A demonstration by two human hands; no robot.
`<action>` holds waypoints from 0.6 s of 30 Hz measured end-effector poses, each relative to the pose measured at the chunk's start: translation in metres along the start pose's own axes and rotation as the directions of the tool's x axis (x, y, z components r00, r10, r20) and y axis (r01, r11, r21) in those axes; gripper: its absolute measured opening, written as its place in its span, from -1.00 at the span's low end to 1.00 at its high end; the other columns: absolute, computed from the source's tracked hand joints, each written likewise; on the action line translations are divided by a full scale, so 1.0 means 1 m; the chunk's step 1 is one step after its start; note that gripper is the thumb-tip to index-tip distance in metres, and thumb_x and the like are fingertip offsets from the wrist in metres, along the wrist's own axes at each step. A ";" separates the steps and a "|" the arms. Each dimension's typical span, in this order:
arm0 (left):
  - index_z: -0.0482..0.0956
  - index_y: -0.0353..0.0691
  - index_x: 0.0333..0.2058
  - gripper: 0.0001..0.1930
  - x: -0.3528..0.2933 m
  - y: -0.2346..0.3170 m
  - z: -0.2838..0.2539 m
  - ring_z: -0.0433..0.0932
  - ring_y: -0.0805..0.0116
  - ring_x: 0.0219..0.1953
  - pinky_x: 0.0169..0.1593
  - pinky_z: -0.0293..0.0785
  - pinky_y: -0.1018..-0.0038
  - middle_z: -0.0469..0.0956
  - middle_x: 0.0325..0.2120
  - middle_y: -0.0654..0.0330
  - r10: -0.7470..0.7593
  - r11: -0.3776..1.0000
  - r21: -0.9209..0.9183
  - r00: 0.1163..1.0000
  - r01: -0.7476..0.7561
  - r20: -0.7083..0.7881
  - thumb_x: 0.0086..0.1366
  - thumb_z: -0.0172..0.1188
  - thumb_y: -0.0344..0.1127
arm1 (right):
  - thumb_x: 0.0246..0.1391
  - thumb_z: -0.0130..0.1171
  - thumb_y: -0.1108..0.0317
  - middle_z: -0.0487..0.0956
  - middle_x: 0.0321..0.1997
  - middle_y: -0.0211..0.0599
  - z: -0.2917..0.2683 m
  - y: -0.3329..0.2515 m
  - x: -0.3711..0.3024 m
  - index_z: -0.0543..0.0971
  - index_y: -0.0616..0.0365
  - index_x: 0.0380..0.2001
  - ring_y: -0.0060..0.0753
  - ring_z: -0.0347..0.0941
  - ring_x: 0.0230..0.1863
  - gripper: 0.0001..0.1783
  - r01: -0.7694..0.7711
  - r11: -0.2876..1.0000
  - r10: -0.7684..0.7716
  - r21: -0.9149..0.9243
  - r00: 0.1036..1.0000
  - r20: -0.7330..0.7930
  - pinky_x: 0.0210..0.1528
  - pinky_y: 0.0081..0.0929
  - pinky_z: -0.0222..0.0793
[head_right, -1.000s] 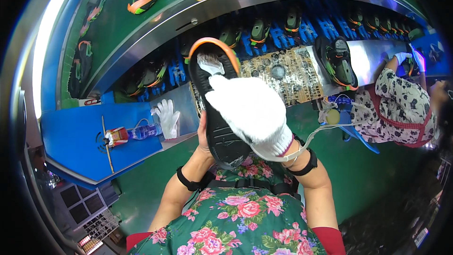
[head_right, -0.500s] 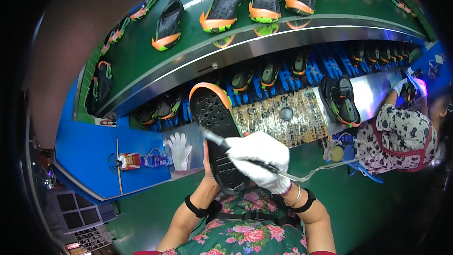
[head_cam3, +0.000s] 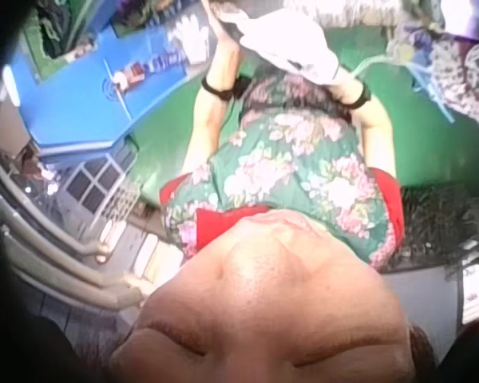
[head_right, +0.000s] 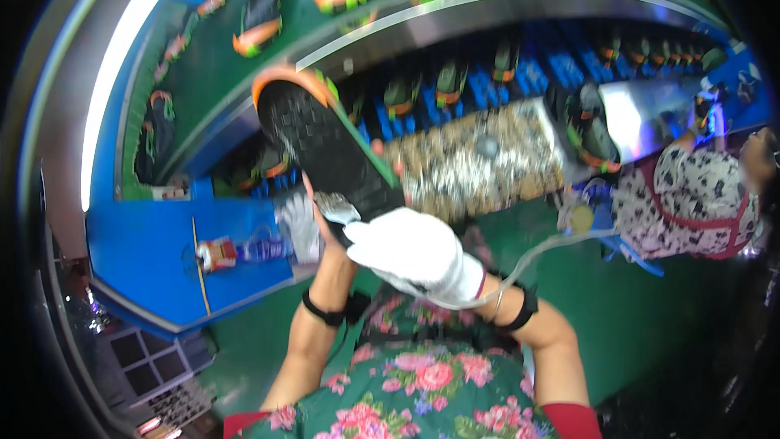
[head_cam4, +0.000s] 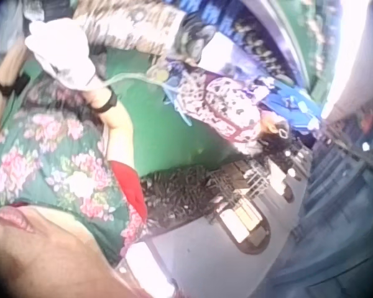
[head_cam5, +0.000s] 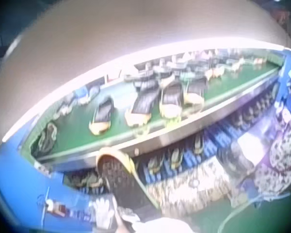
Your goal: Apply adhesive to shoe soles using a brush.
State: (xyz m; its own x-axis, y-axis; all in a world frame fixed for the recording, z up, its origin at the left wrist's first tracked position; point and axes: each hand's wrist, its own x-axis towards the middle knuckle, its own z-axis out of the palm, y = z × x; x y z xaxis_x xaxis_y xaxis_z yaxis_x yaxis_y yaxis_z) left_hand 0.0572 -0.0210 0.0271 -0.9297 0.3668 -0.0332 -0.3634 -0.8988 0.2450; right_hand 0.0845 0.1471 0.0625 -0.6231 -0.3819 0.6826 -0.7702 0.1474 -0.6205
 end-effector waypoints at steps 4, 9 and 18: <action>0.13 -0.28 0.39 0.06 0.018 0.005 0.007 0.43 -0.16 0.20 0.10 0.54 -0.22 0.31 0.28 -0.04 0.052 0.998 -0.027 0.997 -0.050 0.064 0.28 -0.22 0.60 | 0.01 0.37 0.45 0.72 -0.04 -0.28 -0.010 0.017 -0.011 0.75 0.03 -0.12 -0.19 0.66 -0.07 -0.69 -0.180 0.916 0.194 0.358 0.981 -0.004 0.01 -0.25 0.54; 0.17 -0.26 0.38 0.04 0.022 0.006 -0.006 0.39 -0.14 0.21 0.10 0.51 -0.28 0.31 0.27 0.00 0.074 0.997 -0.037 0.991 -0.071 0.111 0.27 -0.13 0.58 | -0.03 0.40 0.49 0.74 -0.10 -0.26 0.003 -0.003 -0.018 0.75 0.03 -0.15 -0.20 0.67 -0.14 -0.69 -0.154 0.971 0.148 0.185 0.988 0.048 -0.09 -0.31 0.55; 0.14 -0.22 0.40 0.03 0.006 0.017 -0.015 0.38 -0.19 0.22 0.09 0.52 -0.25 0.25 0.33 -0.03 0.065 0.997 -0.043 0.993 -0.061 0.094 0.27 -0.11 0.56 | -0.11 0.47 0.46 0.74 -0.17 -0.23 0.008 -0.011 -0.022 0.76 0.04 -0.24 -0.23 0.67 -0.27 -0.73 -0.094 0.984 0.083 0.152 0.994 0.071 -0.23 -0.39 0.56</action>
State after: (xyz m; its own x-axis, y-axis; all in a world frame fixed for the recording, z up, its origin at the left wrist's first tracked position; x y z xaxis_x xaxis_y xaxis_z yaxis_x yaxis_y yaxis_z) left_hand 0.0448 -0.0376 0.0163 -0.9416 0.3285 0.0738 -0.3080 -0.9291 0.2047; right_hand 0.1080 0.1465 0.0509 -0.6738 -0.4325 0.5991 -0.6789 0.0424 -0.7330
